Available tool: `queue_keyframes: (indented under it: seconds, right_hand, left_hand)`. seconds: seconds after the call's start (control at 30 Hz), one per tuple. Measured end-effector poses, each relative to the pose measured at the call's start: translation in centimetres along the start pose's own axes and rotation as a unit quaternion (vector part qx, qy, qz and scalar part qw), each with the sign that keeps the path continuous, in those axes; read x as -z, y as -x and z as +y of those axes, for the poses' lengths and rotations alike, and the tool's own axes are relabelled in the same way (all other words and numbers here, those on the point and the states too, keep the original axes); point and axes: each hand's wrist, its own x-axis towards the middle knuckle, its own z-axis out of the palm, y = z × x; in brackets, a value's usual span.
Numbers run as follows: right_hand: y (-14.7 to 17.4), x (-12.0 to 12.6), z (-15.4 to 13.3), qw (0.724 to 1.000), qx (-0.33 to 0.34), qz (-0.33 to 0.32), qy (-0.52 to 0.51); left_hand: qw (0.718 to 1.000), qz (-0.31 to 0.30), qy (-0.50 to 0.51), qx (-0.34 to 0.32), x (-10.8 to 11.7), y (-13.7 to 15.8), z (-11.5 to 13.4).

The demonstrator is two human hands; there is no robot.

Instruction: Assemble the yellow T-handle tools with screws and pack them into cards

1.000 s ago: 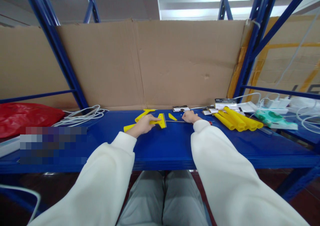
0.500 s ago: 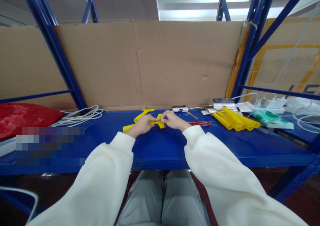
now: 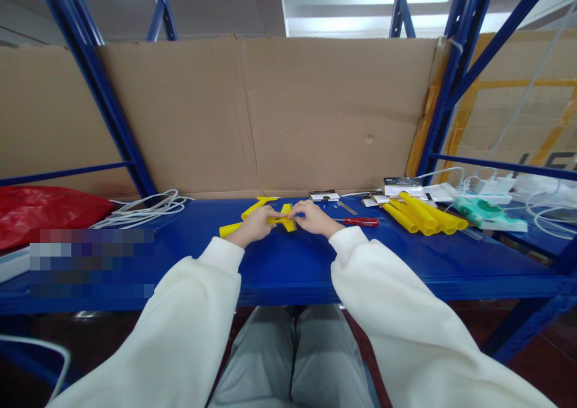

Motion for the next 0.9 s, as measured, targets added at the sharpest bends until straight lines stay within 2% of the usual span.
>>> queue_keyframes:
  seconds: [0.6, 0.9]
  right_hand:
    - [0.3, 0.2, -0.5, 0.999, -0.006, -0.04, 0.036]
    - [0.4, 0.2, -0.4, 0.997, -0.014, -0.052, 0.054]
  left_hand:
    - [0.999, 0.002, 0.027, 0.037, 0.6, 0.3, 1.0]
    - [0.999, 0.004, 0.023, 0.033, 0.4, 0.4, 0.8]
